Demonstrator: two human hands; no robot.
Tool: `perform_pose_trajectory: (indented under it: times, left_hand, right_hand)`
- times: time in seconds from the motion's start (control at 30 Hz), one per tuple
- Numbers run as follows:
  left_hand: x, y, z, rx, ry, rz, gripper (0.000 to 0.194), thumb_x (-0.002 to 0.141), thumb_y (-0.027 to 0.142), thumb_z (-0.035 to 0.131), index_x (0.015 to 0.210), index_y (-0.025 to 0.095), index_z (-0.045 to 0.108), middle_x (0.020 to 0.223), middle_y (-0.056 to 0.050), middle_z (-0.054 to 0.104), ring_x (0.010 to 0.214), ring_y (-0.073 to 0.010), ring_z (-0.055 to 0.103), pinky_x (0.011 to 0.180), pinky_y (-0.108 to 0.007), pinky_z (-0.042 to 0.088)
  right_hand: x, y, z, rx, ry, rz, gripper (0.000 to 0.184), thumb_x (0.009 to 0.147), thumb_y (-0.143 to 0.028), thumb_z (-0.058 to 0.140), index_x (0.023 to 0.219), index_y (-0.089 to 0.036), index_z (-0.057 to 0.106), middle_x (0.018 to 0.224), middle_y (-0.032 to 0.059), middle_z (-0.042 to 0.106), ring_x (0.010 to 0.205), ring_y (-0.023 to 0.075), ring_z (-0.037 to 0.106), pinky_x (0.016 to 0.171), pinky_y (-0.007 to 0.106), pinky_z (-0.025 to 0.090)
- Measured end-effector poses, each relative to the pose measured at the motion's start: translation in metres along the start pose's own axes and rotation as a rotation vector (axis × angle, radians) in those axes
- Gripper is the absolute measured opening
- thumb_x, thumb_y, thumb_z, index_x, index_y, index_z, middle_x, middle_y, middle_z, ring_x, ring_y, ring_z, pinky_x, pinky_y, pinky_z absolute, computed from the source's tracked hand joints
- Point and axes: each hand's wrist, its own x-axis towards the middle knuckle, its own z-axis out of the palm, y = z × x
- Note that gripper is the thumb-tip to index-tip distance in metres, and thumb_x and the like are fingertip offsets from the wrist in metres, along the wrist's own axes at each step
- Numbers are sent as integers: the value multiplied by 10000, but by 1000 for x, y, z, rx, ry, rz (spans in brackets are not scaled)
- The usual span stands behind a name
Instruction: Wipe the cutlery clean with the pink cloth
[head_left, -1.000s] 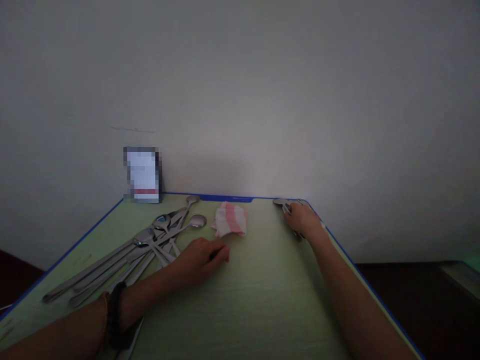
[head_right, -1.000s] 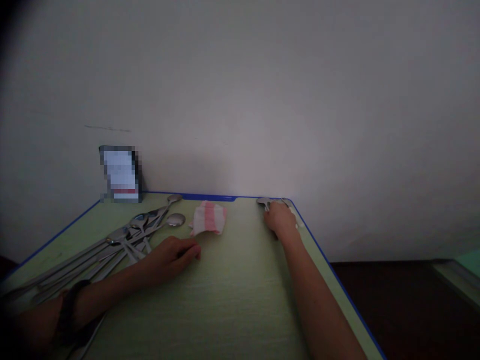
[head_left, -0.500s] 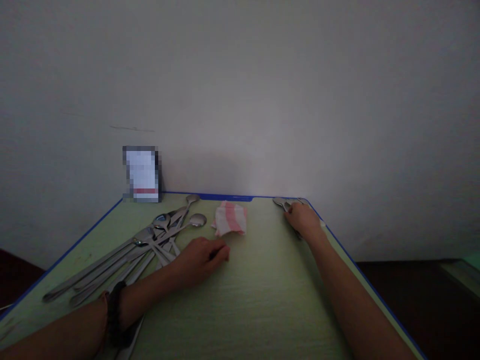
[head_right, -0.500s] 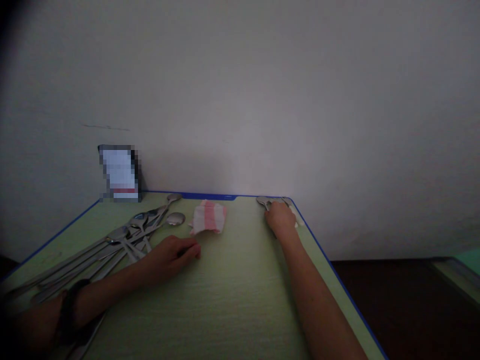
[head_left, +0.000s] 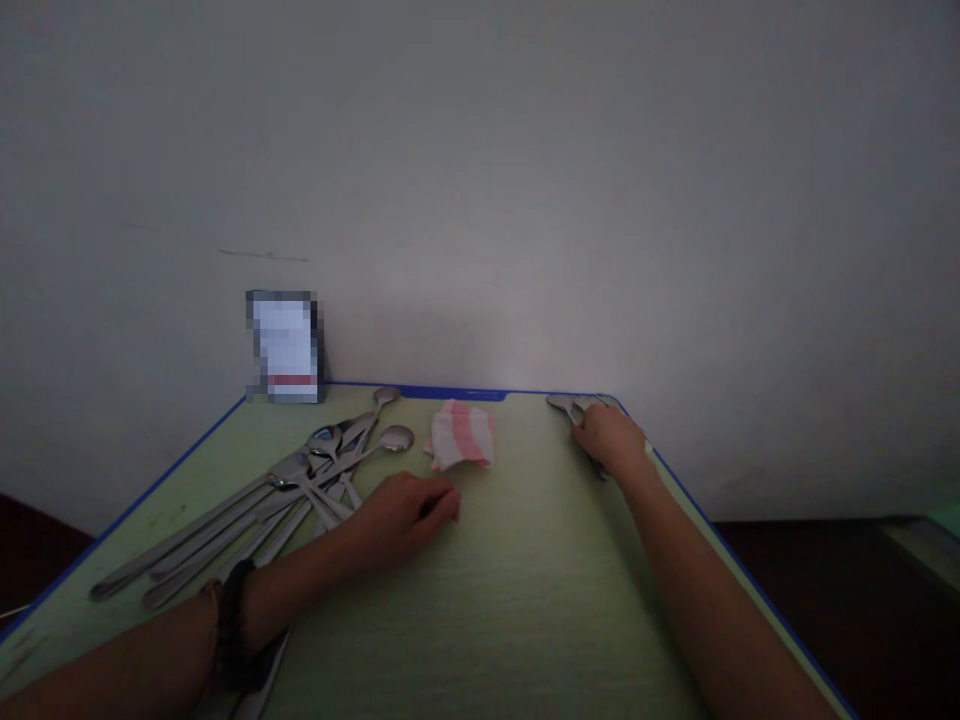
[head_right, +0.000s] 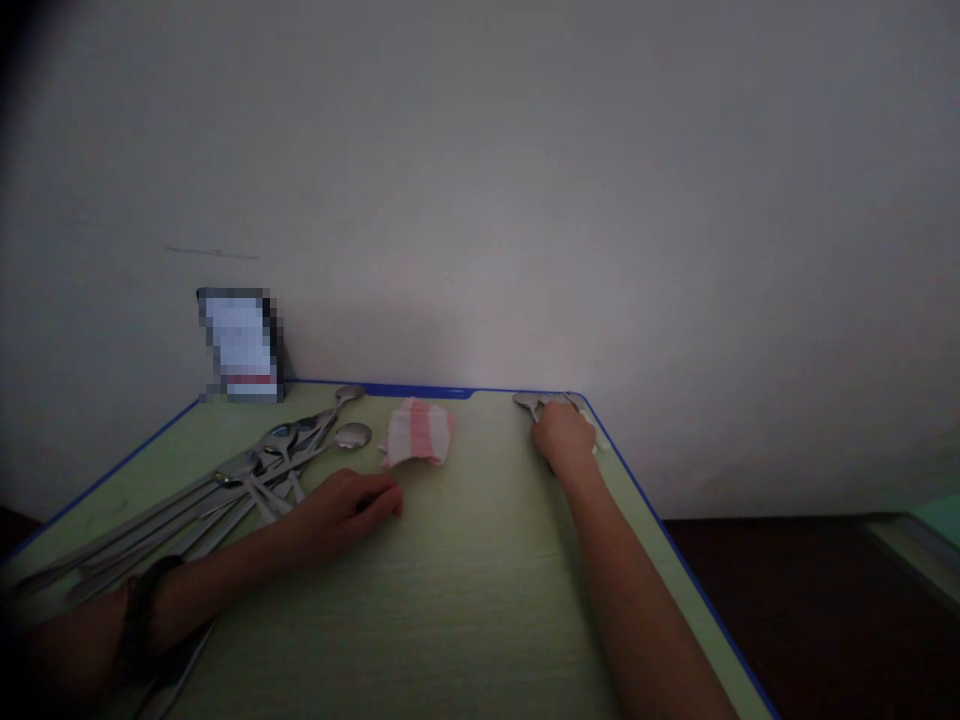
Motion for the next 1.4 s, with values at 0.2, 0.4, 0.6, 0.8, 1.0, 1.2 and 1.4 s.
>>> perform_pose_trajectory:
  times: [0.2,0.4,0.6,0.8,1.0,1.2,1.4]
  left_hand:
    - [0,1,-1,-9,5,-2,321,868,285,353,684,149,578,576,26,517,541,-100,475,526,-210,285]
    - [0,3,-1,-10,12,4,338,874,293,343,684,146,581,573,24,520,541,-99,470,530,-209,287]
    - [0,2,0,8,-1,-1,337,872,300,344,671,151,568,571,29,507,540,-100,465,527,-212,278]
    - [-1,0,1,-2,4,4,324,865,292,355,652,153,555,558,32,492,535,-98,456,521,-213,272]
    - [0,0,0,-8,7,14,311,860,282,366,645,152,550,561,33,486,538,-99,454,525,-219,270]
    - [0,0,1,11,4,15,329,867,300,348,652,155,551,558,34,495,536,-102,459,522,-219,276]
    - [0,1,2,25,9,0,334,869,305,347,646,154,544,568,26,504,538,-102,463,530,-218,286]
  right_hand:
    - [3,1,5,-12,35,-39,350,830,-201,426,1096,-74,614,1057,225,635,1017,278,606,795,314,469]
    - [2,0,5,-3,51,-57,346,823,-178,415,1073,-79,632,1025,218,649,984,284,618,763,324,475]
    - [2,1,1,12,57,-39,326,819,-225,433,1016,-103,662,1023,206,656,966,293,623,750,336,479]
    - [3,3,2,18,39,-47,291,802,-217,465,980,-117,673,1053,198,647,985,287,613,767,328,469]
    - [1,1,1,12,32,-32,299,796,-224,477,999,-117,668,1047,191,649,974,297,617,757,343,480]
    - [0,-3,8,-7,82,-41,346,818,-181,412,1052,-68,642,1014,227,653,987,295,618,768,338,479]
    - [1,-5,13,-6,103,-6,343,821,-198,413,1041,-80,649,1004,226,659,970,290,627,759,331,481]
